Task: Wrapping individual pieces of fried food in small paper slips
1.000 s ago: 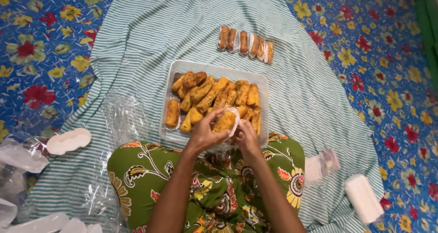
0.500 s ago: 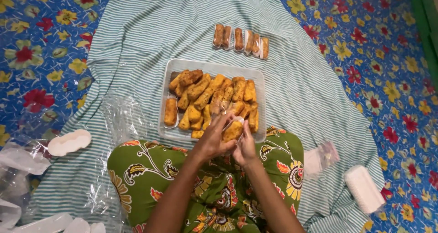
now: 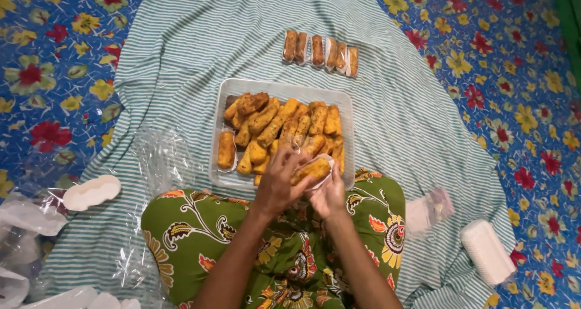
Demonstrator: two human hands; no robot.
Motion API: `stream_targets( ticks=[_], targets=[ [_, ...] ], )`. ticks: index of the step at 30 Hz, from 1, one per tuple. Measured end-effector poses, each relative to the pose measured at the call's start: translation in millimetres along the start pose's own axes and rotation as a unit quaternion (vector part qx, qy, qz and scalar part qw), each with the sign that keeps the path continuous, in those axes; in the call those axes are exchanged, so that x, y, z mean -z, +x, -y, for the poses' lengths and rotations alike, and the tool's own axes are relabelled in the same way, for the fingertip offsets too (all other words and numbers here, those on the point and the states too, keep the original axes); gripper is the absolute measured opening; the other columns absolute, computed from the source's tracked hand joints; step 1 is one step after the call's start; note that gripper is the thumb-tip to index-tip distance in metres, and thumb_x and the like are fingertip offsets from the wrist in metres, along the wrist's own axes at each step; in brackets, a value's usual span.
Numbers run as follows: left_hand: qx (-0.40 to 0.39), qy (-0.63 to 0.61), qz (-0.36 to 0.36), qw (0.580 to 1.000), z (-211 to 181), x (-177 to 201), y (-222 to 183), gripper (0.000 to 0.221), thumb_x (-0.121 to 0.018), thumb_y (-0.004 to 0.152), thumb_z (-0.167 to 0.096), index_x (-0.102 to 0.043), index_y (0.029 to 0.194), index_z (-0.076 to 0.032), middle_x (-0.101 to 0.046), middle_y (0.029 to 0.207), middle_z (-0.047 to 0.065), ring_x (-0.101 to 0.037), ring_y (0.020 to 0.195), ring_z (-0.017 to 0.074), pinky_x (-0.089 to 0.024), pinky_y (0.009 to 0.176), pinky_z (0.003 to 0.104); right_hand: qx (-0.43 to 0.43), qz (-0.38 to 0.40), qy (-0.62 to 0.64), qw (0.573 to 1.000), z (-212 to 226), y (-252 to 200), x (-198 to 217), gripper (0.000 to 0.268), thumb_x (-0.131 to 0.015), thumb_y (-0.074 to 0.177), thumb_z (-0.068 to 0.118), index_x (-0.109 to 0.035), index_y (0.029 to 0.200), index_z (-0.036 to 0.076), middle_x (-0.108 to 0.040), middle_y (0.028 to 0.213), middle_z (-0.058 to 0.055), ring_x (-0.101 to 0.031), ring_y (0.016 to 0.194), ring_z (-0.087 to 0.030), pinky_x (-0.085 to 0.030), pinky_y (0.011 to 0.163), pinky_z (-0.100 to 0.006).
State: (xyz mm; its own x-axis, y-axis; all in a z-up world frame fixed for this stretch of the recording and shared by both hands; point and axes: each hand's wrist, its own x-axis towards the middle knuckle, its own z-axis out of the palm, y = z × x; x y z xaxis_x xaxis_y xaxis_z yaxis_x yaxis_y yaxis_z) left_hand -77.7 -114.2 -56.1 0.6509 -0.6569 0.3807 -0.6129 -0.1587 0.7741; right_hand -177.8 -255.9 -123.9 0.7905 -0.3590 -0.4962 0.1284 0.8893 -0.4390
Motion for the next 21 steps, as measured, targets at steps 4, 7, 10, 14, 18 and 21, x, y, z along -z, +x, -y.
stream_targets(
  ticks=[4, 7, 10, 14, 18, 21],
  targets=[
    [-0.025, 0.026, -0.012, 0.999, 6, -5, 0, 0.036, -0.084, 0.080, -0.034, -0.070, 0.112, -0.024, -0.063, 0.095, 0.000, -0.067, 0.095, 0.0278, -0.053, 0.083, 0.042, 0.032, 0.008, 0.027, 0.999, 13, -5, -16, 0.064, -0.044, 0.100, 0.062, -0.063, 0.129, 0.009, -0.067, 0.130, -0.017, -0.069, 0.111, -0.033, -0.061, 0.085, -0.047],
    [-0.043, 0.038, -0.005, 0.998, 16, -18, -2, 0.036, -0.085, 0.079, -0.032, -0.071, 0.111, -0.021, -0.066, 0.097, 0.002, -0.067, 0.096, 0.0283, -0.053, 0.084, 0.042, 0.053, 0.010, 0.032, 0.998, 14, -11, -29, 0.062, -0.041, 0.101, 0.059, -0.062, 0.131, 0.008, -0.067, 0.132, -0.018, -0.069, 0.112, -0.033, -0.062, 0.083, -0.045],
    [-0.047, 0.051, 0.001, 0.998, 11, -15, 0, 0.042, -0.084, 0.079, -0.032, -0.069, 0.115, -0.018, -0.065, 0.101, 0.005, -0.066, 0.098, 0.0299, -0.053, 0.086, 0.043, 0.073, 0.000, 0.026, 0.997, 11, -15, -37, 0.064, -0.040, 0.101, 0.061, -0.062, 0.133, 0.010, -0.066, 0.134, -0.016, -0.067, 0.115, -0.032, -0.060, 0.087, -0.044],
    [-0.034, 0.046, 0.009, 0.998, 18, -19, -2, 0.048, -0.086, 0.077, -0.032, -0.068, 0.116, -0.012, -0.063, 0.104, 0.009, -0.066, 0.100, 0.0321, -0.053, 0.088, 0.044, 0.085, -0.019, -0.002, 0.996, 8, -18, -45, 0.072, -0.037, 0.097, 0.071, -0.059, 0.139, 0.016, -0.063, 0.139, -0.011, -0.064, 0.122, -0.029, -0.058, 0.092, -0.043],
    [-0.013, 0.026, 0.014, 0.999, 17, -22, -2, 0.049, -0.087, 0.076, -0.026, -0.066, 0.117, -0.009, -0.060, 0.104, 0.011, -0.065, 0.099, 0.0366, -0.055, 0.085, 0.046, 0.094, -0.028, -0.014, 0.995, 5, -19, -52, 0.076, -0.038, 0.095, 0.074, -0.058, 0.141, 0.017, -0.064, 0.139, -0.009, -0.065, 0.121, -0.025, -0.059, 0.084, -0.036],
    [0.010, 0.027, 0.021, 0.999, 14, -19, 0, 0.051, -0.085, 0.076, -0.028, -0.066, 0.120, -0.011, -0.060, 0.104, 0.012, -0.066, 0.098, 0.0368, -0.054, 0.085, 0.047, 0.117, -0.030, -0.010, 0.993, 4, -15, -50, 0.074, -0.039, 0.096, 0.072, -0.059, 0.139, 0.015, -0.066, 0.135, -0.010, -0.066, 0.117, -0.027, -0.062, 0.078, -0.039]
  ],
)
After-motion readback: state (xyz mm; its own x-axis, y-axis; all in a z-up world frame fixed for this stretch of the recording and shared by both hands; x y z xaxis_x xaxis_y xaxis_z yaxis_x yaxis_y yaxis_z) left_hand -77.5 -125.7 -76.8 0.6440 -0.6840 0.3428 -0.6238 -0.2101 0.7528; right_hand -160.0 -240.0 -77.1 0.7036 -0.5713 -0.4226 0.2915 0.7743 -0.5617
